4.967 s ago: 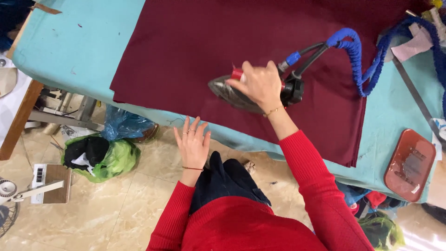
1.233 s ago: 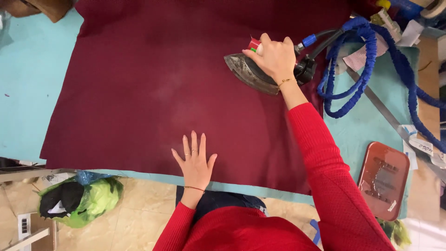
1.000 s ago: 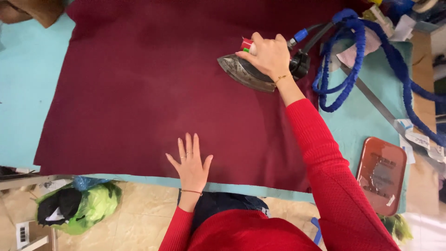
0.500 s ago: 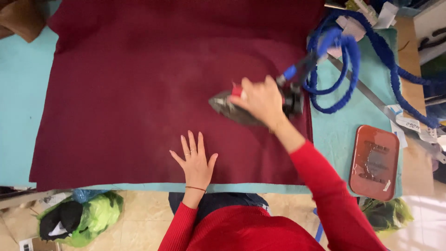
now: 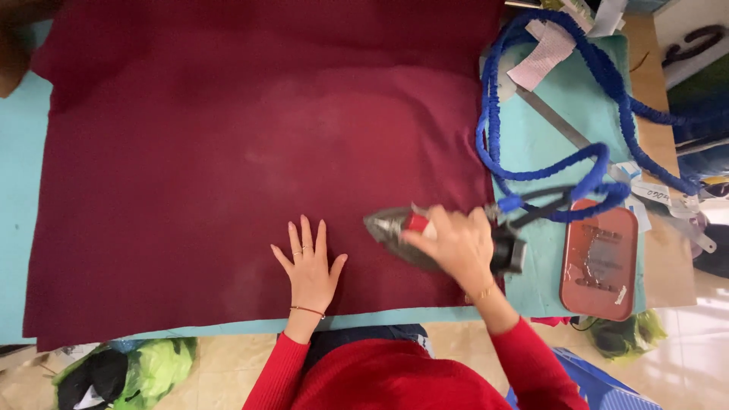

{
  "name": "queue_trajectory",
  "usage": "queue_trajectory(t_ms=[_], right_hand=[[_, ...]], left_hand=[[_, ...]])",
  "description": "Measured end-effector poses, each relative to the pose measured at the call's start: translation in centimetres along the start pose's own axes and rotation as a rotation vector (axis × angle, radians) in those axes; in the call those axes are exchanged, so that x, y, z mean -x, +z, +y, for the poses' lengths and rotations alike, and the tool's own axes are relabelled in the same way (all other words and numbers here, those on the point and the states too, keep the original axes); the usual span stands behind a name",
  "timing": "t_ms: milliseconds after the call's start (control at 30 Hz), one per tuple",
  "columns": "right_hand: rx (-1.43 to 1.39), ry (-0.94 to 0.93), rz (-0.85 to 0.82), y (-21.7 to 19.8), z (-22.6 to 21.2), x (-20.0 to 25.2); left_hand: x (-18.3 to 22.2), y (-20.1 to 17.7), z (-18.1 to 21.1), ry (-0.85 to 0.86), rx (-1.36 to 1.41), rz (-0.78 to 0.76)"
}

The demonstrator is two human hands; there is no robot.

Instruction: Using a steam iron to press and smooth a large piece of maroon fabric on a work table

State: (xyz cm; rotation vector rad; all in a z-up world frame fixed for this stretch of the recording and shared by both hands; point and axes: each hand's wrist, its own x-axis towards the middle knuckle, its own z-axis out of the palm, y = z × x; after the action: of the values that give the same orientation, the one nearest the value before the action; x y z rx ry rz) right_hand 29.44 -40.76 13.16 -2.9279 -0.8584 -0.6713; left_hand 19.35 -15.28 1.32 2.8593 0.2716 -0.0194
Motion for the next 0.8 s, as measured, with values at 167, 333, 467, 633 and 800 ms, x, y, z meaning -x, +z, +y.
queue_trajectory(t_ms=[167, 333, 467, 633, 800], right_hand=[[0.21, -0.034, 0.138, 6.7, 6.7, -6.2], [0.227, -0.084, 0.173, 10.9, 11.7, -13.5], [0.332, -0.084, 0.116, 13.7, 13.4, -16.8], [0.205, 0.05, 0.05, 15.0, 13.4, -19.0], [0.185, 0.014, -0.006, 14.2, 13.0, -18.6]], left_hand=[[1.1, -0.1, 0.5, 0.013, 0.042, -0.004], [2.1, 0.0, 0.2, 0.035, 0.026, 0.06], [2.8, -0.4, -0.2, 0.111, -0.035, 0.148], [3.1, -0.5, -0.3, 0.127, -0.026, 0.134], [3.0, 0.0, -0.4, 0.134, -0.053, 0.144]])
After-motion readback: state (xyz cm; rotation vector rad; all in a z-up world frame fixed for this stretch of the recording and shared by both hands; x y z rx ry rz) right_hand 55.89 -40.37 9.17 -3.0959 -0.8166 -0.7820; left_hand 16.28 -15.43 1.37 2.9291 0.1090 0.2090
